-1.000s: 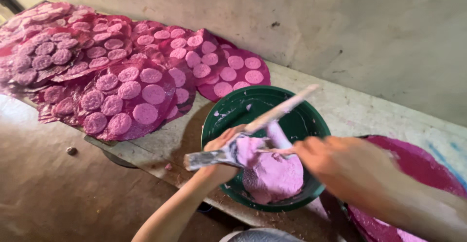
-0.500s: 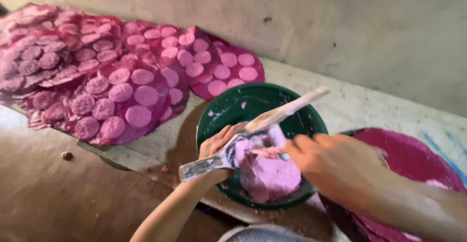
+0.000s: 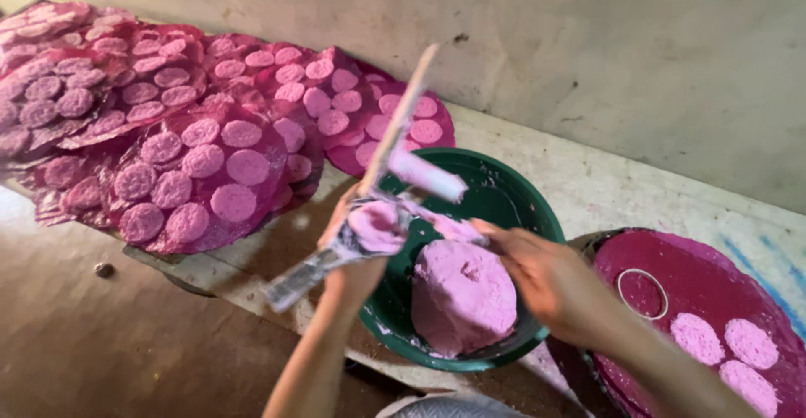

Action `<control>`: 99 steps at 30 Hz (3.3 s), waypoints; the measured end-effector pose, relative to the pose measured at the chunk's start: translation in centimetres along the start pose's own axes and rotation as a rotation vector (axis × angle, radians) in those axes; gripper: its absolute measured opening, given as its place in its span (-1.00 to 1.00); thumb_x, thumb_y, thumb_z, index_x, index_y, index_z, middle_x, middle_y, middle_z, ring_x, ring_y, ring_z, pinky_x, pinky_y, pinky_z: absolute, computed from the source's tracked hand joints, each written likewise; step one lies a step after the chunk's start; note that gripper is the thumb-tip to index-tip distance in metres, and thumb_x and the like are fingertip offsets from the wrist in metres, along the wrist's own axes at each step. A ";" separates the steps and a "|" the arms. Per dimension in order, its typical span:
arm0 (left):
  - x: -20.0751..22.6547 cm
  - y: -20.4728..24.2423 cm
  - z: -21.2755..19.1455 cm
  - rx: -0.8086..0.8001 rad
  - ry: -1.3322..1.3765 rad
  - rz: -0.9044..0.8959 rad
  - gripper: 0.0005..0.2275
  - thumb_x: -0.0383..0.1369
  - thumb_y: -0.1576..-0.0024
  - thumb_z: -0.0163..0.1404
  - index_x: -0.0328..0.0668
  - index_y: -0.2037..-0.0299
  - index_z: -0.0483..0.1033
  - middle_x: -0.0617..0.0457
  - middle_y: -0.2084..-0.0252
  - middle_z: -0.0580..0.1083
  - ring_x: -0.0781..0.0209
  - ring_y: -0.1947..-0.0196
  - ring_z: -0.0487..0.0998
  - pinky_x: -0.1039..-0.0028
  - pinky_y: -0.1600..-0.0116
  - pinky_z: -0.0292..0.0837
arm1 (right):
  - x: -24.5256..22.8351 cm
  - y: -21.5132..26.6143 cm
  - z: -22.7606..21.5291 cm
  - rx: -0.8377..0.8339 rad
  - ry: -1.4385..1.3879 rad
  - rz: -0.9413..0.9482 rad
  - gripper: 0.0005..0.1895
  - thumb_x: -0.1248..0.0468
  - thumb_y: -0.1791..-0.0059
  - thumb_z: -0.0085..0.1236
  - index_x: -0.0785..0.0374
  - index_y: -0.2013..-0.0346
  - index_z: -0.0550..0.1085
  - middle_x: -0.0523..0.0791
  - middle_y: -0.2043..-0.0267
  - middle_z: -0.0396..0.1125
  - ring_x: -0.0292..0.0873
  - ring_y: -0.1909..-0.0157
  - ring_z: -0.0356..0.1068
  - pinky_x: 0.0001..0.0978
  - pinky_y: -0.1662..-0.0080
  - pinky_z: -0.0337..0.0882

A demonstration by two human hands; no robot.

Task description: The person uses a manual press tool to mold pink paste into circular discs on a tray and scoops additional paste from a green bowl using a flat scraper.

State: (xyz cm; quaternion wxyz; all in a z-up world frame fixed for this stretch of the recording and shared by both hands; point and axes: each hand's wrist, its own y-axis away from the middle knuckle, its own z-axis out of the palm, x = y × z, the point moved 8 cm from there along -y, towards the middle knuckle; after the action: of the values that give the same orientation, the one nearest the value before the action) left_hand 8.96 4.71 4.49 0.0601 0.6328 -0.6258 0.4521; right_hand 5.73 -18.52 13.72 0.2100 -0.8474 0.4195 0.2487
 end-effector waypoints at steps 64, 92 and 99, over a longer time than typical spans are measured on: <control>28.0 19.9 32.3 -1.084 0.676 -0.038 -0.52 -0.24 0.06 0.28 -0.09 -0.09 0.51 -0.02 -0.01 0.57 0.09 -0.03 0.61 0.31 -0.17 0.52 | 32.0 37.5 -4.4 -0.325 -1.005 0.529 0.22 -0.19 0.25 0.37 0.39 -0.49 0.08 0.12 -0.56 0.01 0.04 -0.57 -0.03 -0.14 -0.44 -0.04; 22.9 24.4 29.7 -0.432 -0.027 0.428 -0.57 -0.48 0.01 0.14 0.21 -0.09 0.55 0.07 -0.33 0.32 -0.04 -0.38 0.23 0.04 -0.44 0.09 | 35.9 44.5 -5.5 0.391 -0.964 0.586 0.23 -0.04 0.25 0.36 0.40 -0.51 -0.05 0.06 -0.61 -0.14 0.00 -0.62 -0.22 -0.14 -0.45 -0.20; 17.8 25.1 30.3 -0.279 0.313 -0.080 -0.26 -0.44 -0.03 0.16 -0.40 -0.41 0.03 -0.36 -0.38 0.14 -0.32 -0.38 0.16 -0.02 -0.43 0.02 | 38.1 46.1 -3.6 0.342 -0.971 0.683 0.13 -0.08 0.24 0.37 0.40 -0.45 0.10 0.08 -0.39 0.13 -0.03 -0.41 0.12 -0.17 -0.30 0.11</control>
State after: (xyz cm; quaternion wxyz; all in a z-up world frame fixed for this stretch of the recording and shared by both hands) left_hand -0.62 -33.11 -13.96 0.2615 0.5649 -0.6396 0.4510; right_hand -11.05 -69.43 -13.02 0.4184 -0.4095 0.5575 0.5886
